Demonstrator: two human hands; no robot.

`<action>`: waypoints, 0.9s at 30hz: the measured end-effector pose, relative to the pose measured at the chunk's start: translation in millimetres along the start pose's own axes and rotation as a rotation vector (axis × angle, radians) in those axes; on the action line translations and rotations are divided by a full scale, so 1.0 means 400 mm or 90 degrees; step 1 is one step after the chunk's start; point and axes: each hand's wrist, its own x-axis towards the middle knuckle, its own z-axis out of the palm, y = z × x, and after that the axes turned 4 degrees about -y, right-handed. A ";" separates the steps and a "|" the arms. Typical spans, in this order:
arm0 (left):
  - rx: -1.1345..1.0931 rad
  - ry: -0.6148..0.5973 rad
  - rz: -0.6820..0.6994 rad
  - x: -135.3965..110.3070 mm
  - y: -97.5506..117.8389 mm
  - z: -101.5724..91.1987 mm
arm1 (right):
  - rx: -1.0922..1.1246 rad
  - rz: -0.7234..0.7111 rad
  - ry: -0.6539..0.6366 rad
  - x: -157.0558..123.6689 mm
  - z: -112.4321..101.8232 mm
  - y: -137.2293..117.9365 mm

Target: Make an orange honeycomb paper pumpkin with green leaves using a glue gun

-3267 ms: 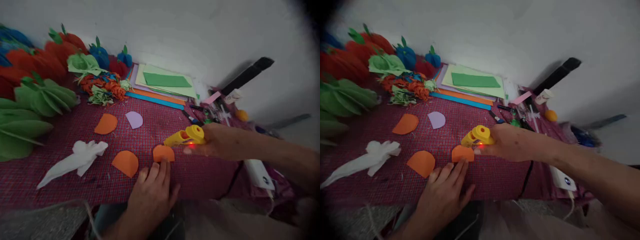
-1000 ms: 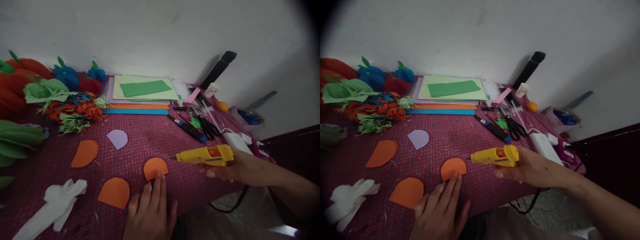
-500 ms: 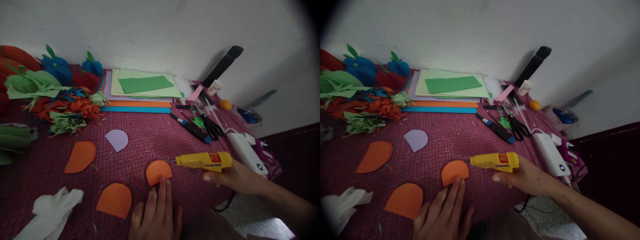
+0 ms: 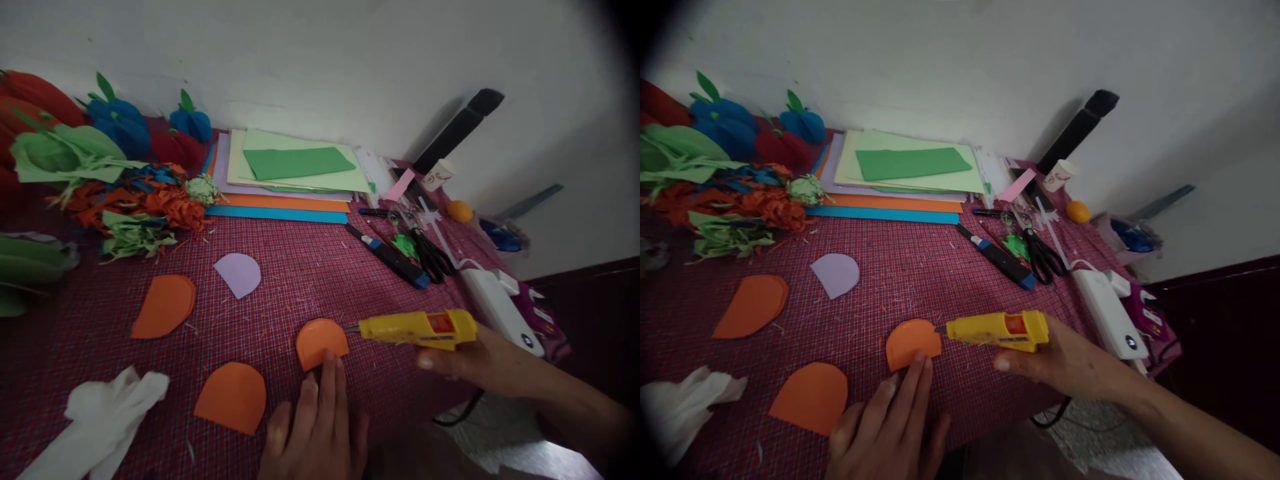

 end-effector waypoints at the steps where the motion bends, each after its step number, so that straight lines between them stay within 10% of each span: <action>1: -0.005 0.001 -0.001 0.001 0.000 -0.001 | 0.002 0.000 -0.004 -0.002 -0.001 0.002; 19: 0.005 0.022 0.049 -0.020 -0.019 0.025 | 0.036 0.048 -0.112 -0.030 -0.016 -0.022; 27: 0.007 0.072 0.064 -0.021 -0.025 0.038 | -0.221 -0.017 0.028 -0.055 0.010 -0.079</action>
